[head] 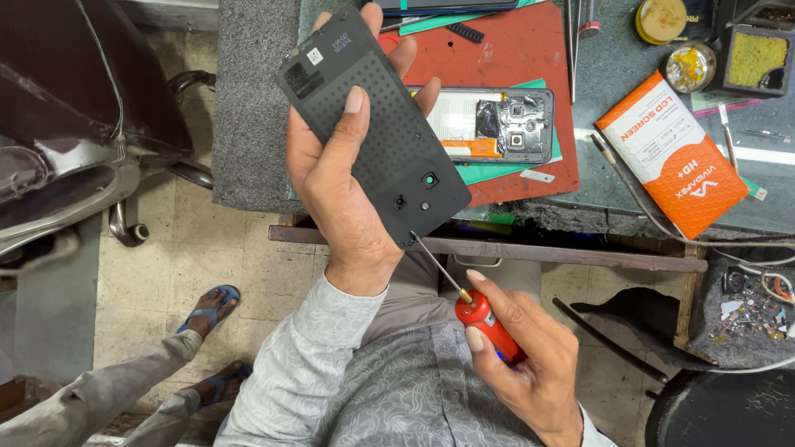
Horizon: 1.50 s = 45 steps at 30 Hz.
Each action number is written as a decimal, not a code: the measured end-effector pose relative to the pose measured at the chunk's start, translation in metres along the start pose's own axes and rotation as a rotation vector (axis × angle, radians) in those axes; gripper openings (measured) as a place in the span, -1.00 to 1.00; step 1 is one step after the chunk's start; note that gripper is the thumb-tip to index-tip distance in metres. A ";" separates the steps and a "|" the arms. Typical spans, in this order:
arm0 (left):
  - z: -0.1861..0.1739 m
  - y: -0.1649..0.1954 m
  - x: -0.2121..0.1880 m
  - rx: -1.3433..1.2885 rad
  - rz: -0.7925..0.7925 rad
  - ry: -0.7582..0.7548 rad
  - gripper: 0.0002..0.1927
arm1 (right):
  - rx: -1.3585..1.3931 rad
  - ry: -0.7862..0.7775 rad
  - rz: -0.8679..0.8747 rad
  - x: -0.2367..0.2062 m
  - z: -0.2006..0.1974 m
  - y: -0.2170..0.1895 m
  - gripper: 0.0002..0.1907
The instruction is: The person uses a red electric screwdriver to remove screws from the back of a smartphone, then detaches the back cover and screen assembly. They also use the screwdriver on a separate black phone back cover. The work occurs on a cluttered workbench with tools and spare parts visible.
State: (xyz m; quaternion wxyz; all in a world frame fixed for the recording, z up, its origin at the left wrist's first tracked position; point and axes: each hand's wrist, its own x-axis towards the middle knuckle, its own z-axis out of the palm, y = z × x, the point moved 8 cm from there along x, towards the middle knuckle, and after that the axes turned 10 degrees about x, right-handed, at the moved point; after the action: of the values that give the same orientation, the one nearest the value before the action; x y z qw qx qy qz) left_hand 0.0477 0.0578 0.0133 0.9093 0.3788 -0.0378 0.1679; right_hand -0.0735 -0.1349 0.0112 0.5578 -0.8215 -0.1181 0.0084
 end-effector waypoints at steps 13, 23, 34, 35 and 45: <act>-0.003 0.006 -0.001 0.046 0.055 0.051 -0.51 | 0.024 0.001 -0.009 0.000 0.002 0.000 -0.45; 0.000 0.012 0.002 0.079 0.019 0.165 -0.42 | 0.031 0.018 -0.051 0.000 0.003 -0.003 -0.46; 0.006 0.016 0.001 0.076 0.070 0.103 -0.50 | 0.020 0.020 -0.037 0.000 0.005 -0.002 -0.46; 0.007 0.017 0.001 0.088 0.077 0.102 -0.50 | 0.022 0.016 -0.033 0.000 0.005 -0.002 -0.45; 0.009 0.021 -0.002 0.264 0.084 0.168 -0.48 | 0.035 0.013 -0.046 0.004 0.008 -0.005 -0.46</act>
State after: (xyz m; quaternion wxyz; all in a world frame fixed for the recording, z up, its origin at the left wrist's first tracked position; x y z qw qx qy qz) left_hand 0.0392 0.0650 0.0331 0.8437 0.4779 0.0450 0.2405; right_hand -0.0719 -0.1250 0.0133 0.5728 -0.8088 -0.1332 -0.0075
